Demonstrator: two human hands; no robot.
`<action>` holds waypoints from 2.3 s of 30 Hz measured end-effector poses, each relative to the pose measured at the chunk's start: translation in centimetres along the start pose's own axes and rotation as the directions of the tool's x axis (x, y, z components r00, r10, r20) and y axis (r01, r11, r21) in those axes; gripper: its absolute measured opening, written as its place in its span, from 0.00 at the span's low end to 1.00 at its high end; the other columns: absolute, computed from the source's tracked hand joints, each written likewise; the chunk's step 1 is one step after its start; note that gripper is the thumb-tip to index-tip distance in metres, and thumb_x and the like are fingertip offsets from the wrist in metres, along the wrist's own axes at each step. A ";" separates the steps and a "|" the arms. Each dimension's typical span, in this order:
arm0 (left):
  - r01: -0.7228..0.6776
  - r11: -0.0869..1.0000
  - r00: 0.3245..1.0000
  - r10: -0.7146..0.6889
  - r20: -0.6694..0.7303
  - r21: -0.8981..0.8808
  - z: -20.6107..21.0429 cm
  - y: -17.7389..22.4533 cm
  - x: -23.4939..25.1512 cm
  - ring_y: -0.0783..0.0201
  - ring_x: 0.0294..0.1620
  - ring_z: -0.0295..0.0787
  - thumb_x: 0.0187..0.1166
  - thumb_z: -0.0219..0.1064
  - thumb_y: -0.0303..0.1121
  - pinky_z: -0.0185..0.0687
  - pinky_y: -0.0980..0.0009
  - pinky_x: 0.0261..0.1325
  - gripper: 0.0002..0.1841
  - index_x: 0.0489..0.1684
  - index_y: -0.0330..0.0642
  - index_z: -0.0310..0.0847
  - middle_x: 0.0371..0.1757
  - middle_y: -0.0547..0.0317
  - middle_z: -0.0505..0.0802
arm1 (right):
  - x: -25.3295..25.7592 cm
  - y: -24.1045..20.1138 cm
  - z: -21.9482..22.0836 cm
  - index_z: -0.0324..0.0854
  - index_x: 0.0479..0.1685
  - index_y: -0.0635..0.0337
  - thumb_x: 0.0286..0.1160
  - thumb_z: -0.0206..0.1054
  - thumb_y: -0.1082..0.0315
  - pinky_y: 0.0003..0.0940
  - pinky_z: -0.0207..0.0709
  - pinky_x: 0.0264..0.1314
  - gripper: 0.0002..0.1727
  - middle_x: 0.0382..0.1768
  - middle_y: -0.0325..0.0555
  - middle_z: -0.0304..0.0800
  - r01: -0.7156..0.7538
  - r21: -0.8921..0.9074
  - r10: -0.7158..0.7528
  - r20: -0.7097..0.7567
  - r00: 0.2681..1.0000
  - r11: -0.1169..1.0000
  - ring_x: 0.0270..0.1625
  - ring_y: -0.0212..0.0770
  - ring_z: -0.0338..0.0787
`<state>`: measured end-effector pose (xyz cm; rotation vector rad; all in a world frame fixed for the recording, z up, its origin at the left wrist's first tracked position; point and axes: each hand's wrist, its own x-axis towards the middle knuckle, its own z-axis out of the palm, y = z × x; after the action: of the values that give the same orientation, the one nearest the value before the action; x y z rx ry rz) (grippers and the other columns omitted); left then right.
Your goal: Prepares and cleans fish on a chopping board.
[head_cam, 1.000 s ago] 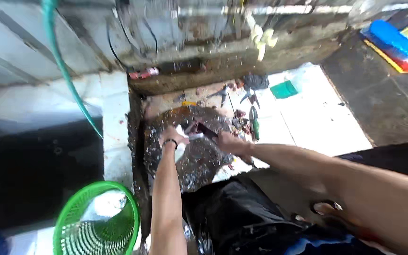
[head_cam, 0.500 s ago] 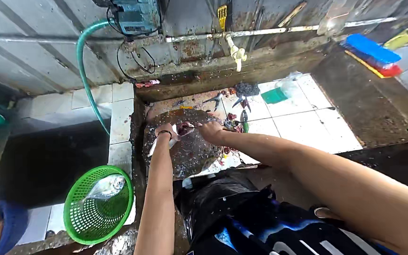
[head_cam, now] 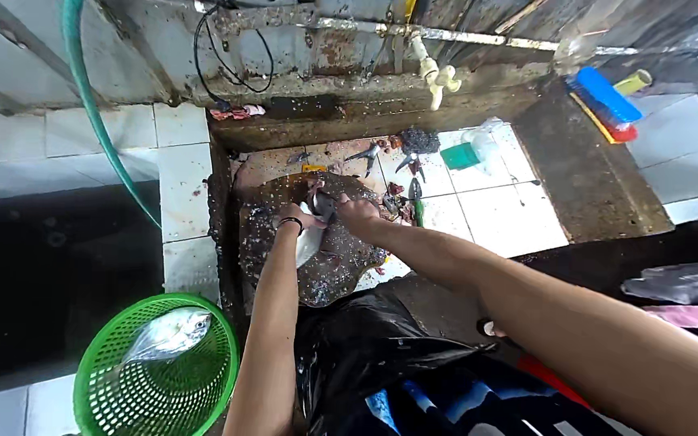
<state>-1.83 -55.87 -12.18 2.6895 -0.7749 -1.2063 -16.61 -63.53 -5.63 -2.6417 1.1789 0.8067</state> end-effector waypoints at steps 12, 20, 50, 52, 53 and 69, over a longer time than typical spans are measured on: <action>-0.155 0.978 0.947 0.187 -0.263 0.137 2.1 4.6 -6.7 0.33 0.53 0.90 0.67 0.77 0.37 0.83 0.32 0.48 0.17 0.48 0.35 0.86 0.48 0.35 0.93 | 4.7 3.3 -1.0 0.81 0.59 0.68 0.87 0.56 0.56 0.58 0.85 0.47 0.22 0.45 0.63 0.89 -0.285 0.658 0.135 0.271 0.953 0.697 0.41 0.55 0.91; -0.318 0.946 0.886 0.318 -0.337 0.058 7.0 3.6 -7.5 0.23 0.84 0.60 0.61 0.83 0.57 0.66 0.26 0.75 0.50 0.84 0.41 0.67 0.84 0.23 0.67 | -2.2 14.0 7.2 0.79 0.63 0.65 0.90 0.55 0.52 0.71 0.82 0.55 0.23 0.51 0.67 0.90 -0.112 0.450 0.039 0.168 0.985 0.886 0.55 0.67 0.92; 0.021 0.912 0.960 -0.133 -0.248 -0.411 12.2 -0.1 -10.3 0.37 0.59 0.89 0.62 0.76 0.70 0.81 0.34 0.62 0.46 0.59 0.30 0.82 0.53 0.33 0.91 | -2.5 8.0 8.5 0.79 0.62 0.64 0.90 0.52 0.40 0.67 0.84 0.52 0.32 0.46 0.64 0.90 0.061 0.636 -0.161 0.102 0.982 0.769 0.51 0.64 0.93; 0.004 0.891 0.958 -0.134 -0.254 -0.454 11.8 -1.0 -10.6 0.36 0.59 0.89 0.60 0.78 0.68 0.81 0.34 0.63 0.45 0.60 0.30 0.82 0.53 0.33 0.91 | -1.9 9.5 8.4 0.79 0.61 0.64 0.89 0.52 0.39 0.67 0.84 0.54 0.33 0.46 0.64 0.90 0.058 0.645 -0.164 0.105 0.981 0.762 0.52 0.63 0.92; -0.014 0.876 0.956 -0.129 -0.262 -0.482 11.4 -1.3 -10.7 0.36 0.58 0.89 0.60 0.79 0.67 0.81 0.34 0.62 0.44 0.59 0.31 0.83 0.52 0.33 0.91 | -1.7 10.2 8.5 0.78 0.62 0.64 0.89 0.53 0.39 0.67 0.82 0.56 0.33 0.47 0.65 0.90 0.063 0.646 -0.164 0.096 0.982 0.761 0.53 0.64 0.92; -0.141 0.670 0.977 -0.025 -0.212 -0.729 11.0 -3.1 -11.5 0.51 0.52 0.92 0.62 0.81 0.60 0.87 0.45 0.56 0.36 0.60 0.39 0.85 0.51 0.46 0.94 | -2.1 10.5 10.8 0.80 0.60 0.62 0.90 0.49 0.38 0.66 0.84 0.54 0.33 0.45 0.63 0.91 0.078 0.579 -0.151 0.079 0.985 0.811 0.52 0.63 0.93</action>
<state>-14.90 -46.32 -12.87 2.0225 -0.2333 -0.9193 -29.88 -65.79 -12.77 -2.1041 1.0149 0.4762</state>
